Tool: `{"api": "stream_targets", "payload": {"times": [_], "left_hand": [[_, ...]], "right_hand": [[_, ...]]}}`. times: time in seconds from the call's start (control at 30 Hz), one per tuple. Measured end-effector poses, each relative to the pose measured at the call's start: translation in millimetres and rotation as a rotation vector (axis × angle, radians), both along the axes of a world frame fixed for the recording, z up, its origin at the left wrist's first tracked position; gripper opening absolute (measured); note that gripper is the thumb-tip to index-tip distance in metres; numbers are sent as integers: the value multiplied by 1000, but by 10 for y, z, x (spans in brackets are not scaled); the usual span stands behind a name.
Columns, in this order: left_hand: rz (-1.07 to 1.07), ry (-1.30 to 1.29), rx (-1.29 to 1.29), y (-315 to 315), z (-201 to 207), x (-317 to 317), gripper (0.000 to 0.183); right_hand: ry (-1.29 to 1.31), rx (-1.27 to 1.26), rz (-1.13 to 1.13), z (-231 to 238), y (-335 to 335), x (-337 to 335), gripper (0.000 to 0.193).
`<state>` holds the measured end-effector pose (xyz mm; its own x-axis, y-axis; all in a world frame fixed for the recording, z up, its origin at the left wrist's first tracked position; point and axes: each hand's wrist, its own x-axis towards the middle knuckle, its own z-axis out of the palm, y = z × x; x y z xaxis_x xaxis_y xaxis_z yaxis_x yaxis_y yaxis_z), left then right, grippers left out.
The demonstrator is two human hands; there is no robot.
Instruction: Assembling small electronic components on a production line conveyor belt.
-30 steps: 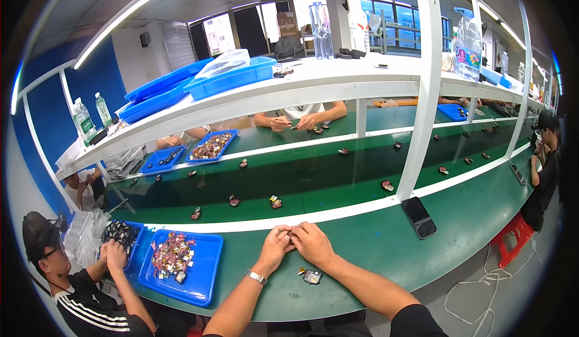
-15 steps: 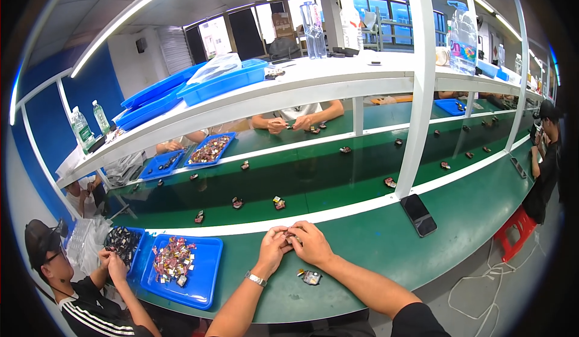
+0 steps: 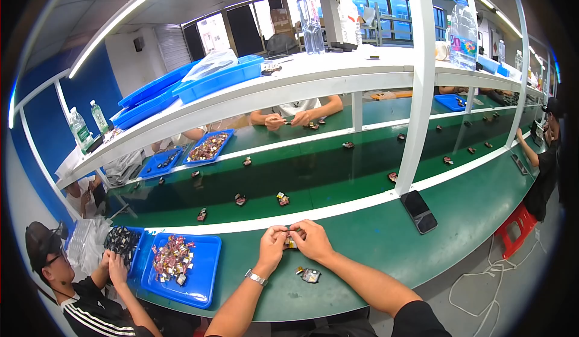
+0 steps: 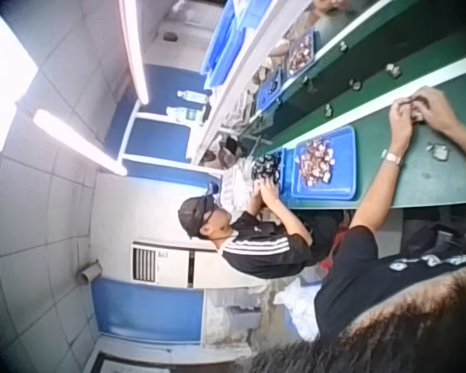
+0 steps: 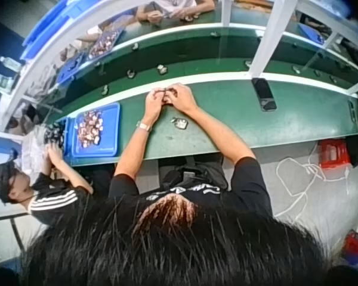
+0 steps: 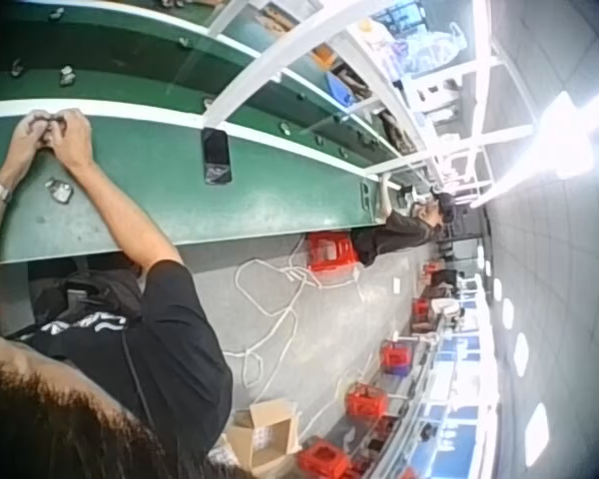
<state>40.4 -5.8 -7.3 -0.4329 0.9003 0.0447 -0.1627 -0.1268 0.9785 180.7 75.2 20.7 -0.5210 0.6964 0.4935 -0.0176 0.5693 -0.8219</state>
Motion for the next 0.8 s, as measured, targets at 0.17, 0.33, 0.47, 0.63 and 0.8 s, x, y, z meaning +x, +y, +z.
{"api": "stream_targets", "payload": {"times": [0.17,0.33,0.47,0.63,0.8], "left_hand": [[-22,64,1,10,24,38,14],[-172,-134,67,-16,60,-18,18],[-181,-60,67,-15,31,-25,22],[-168,-27,77,-3,32,-9,23],[-133,27,42,19,59,33,24]], "right_hand": [[-51,-33,-47,23,-15,-2,14],[3,50,-37,40,-20,21,16],[-21,71,-23,77,-44,47,16],[-55,51,-26,74,-62,59,17],[-106,2,-23,7,0,57,18]]}}
